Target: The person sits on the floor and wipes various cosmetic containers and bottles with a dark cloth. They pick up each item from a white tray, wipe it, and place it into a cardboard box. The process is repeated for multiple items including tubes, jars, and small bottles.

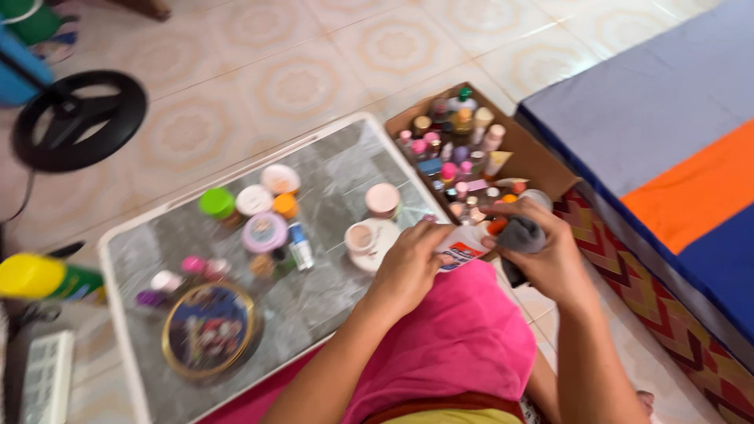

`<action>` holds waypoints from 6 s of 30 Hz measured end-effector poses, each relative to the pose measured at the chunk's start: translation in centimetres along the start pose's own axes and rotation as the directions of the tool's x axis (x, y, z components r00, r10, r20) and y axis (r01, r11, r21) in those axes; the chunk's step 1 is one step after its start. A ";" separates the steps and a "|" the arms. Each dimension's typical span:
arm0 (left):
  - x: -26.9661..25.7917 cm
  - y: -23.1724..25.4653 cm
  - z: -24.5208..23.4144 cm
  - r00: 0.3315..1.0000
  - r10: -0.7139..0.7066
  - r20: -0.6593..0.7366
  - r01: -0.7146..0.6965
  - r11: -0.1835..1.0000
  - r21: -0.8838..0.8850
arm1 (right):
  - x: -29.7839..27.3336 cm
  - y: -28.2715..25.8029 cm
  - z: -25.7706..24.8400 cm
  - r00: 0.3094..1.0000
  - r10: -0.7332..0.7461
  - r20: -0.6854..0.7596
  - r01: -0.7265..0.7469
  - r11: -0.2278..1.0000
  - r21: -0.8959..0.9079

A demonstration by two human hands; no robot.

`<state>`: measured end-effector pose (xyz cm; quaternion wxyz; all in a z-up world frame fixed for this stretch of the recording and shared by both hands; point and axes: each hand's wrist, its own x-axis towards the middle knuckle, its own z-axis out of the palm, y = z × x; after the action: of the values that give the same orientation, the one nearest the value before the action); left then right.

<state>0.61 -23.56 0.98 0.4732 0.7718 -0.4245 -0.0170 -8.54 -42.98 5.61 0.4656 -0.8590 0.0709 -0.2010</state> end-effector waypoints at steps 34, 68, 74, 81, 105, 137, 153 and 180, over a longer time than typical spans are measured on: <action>18.5 -15.7 26.5 0.893 -0.444 0.070 0.426 0.886 0.182 | 19.7 34.8 -0.9 0.981 0.187 -0.043 -0.149 0.600 -0.786; -8.8 -10.2 -17.6 0.653 -0.494 -0.574 0.420 0.867 -0.269 | 18.3 -7.1 31.8 0.882 -0.228 0.412 0.428 0.754 -0.498; -8.9 -11.1 -15.9 0.753 -0.300 -0.586 0.245 0.954 -0.174 | 15.0 -10.8 23.4 0.830 -0.162 0.534 0.338 0.907 -0.250; -11.2 -15.4 -6.1 0.691 -0.638 -0.339 -0.077 0.401 -0.913 | 4.3 -10.8 23.5 0.903 -0.399 0.159 0.302 0.853 0.425; -16.8 -9.9 -5.0 0.628 -0.708 -0.323 -0.205 0.251 -0.946 | -2.5 -7.0 27.3 0.905 -0.285 0.315 0.030 0.783 0.622; -17.7 -9.3 -5.1 0.703 -0.623 -0.345 0.293 0.695 -0.657 | -0.9 -4.2 27.5 0.969 0.095 0.229 -0.181 0.902 0.391; -17.0 -11.3 -2.3 0.606 -0.791 -0.083 -0.316 -0.143 -0.938 | -5.2 -4.6 26.8 0.934 -0.183 0.308 -0.045 0.793 0.607; -17.5 -11.1 -5.3 0.759 -0.647 -0.074 -0.247 -0.181 -0.952 | -7.0 -7.2 28.1 0.873 -0.458 0.167 0.380 0.853 0.357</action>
<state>-1.22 -5.86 -10.90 0.9688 0.1627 0.0500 -0.1801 -3.81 -15.13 -4.05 0.5454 -0.7866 -0.2104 -0.1988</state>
